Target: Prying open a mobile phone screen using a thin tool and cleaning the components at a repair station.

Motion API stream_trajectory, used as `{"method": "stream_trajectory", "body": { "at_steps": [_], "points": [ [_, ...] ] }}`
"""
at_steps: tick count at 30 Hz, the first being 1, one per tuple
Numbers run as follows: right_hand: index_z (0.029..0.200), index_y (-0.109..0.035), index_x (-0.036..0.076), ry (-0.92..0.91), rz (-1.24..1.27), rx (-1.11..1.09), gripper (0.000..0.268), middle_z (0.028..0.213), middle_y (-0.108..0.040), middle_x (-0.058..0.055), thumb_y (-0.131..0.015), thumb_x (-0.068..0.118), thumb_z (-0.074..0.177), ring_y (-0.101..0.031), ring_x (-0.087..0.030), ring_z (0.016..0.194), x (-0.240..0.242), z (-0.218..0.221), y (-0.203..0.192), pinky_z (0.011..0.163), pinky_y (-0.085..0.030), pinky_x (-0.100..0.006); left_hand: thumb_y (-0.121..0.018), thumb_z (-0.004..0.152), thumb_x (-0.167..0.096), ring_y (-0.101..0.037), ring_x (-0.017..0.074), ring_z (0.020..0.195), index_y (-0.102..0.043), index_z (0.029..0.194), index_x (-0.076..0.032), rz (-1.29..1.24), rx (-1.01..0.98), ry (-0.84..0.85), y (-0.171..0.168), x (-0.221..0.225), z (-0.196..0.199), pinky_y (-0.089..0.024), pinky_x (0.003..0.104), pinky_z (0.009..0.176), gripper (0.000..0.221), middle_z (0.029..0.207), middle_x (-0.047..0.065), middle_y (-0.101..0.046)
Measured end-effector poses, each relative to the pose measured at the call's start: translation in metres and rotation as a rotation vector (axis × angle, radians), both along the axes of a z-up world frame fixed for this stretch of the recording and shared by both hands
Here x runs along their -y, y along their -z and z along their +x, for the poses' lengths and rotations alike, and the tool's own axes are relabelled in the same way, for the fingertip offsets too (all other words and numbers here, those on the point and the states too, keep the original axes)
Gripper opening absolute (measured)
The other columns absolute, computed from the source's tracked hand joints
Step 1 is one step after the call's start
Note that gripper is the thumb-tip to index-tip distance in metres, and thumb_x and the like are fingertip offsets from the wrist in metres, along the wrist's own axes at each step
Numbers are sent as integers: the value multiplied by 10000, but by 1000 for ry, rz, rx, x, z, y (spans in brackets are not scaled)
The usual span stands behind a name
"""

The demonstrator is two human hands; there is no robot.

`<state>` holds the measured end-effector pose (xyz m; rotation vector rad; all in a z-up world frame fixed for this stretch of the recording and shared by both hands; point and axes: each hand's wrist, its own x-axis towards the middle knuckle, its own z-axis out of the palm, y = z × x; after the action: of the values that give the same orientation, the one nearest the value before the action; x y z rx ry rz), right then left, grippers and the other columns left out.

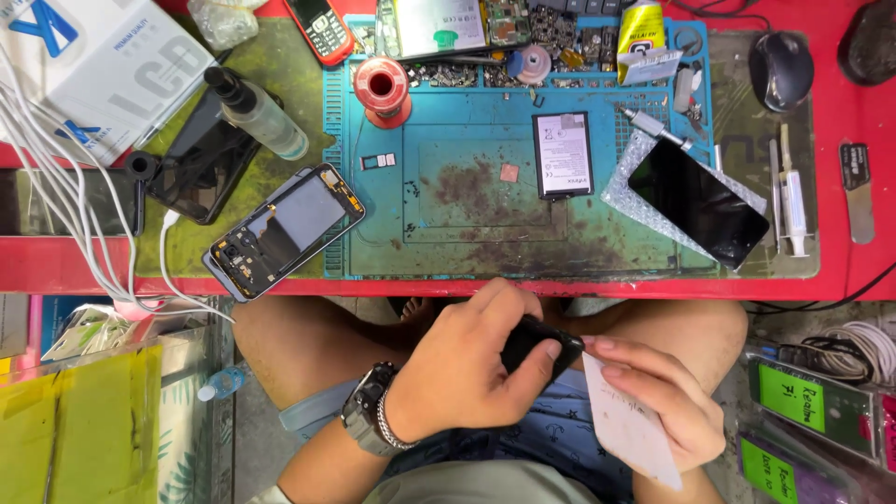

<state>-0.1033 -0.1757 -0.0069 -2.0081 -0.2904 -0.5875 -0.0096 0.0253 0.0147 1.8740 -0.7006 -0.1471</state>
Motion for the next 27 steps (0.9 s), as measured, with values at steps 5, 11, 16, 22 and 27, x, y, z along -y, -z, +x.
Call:
{"method": "stream_trajectory", "body": {
  "at_steps": [5,11,16,22,27],
  "points": [
    [988,-666,-108,28,-74,38,345,1099,-688,-369,-598,220,904,-769,-362,971,8,-5,5,887,-650,-338,-584,935,-233,-586,332,670,-538,1054,-18,-21,41,-12,-9,5,-4,-437,435,499,250,936,114,-597],
    [985,-669,-111,55,-80,50,336,1092,-687,-380,-609,206,889,-769,-363,960,5,-4,0,886,-650,-335,-602,926,-217,-522,303,568,-546,1053,-13,-20,76,-16,-9,6,-5,-390,421,445,247,917,106,-568],
    [981,-673,-96,55,-103,79,301,1078,-693,-372,-633,187,886,-774,-360,946,2,3,-5,863,-657,-338,-607,929,-217,-585,331,648,-552,1055,-20,7,127,-34,-9,7,-4,-424,434,461,240,941,108,-582],
    [1020,-678,-83,23,-169,77,271,1112,-704,-328,-661,151,886,-764,-335,984,7,18,-16,908,-636,-336,-624,921,-209,-534,283,629,-550,1015,-24,29,335,-95,-8,13,10,-390,381,436,221,887,96,-537],
    [1027,-671,-120,54,-182,143,293,1111,-686,-362,-658,138,889,-753,-362,983,6,36,-23,928,-639,-370,-707,891,-276,-554,323,637,-550,992,-32,13,565,-119,-11,20,36,-448,423,536,308,849,105,-487]
  ]
}}
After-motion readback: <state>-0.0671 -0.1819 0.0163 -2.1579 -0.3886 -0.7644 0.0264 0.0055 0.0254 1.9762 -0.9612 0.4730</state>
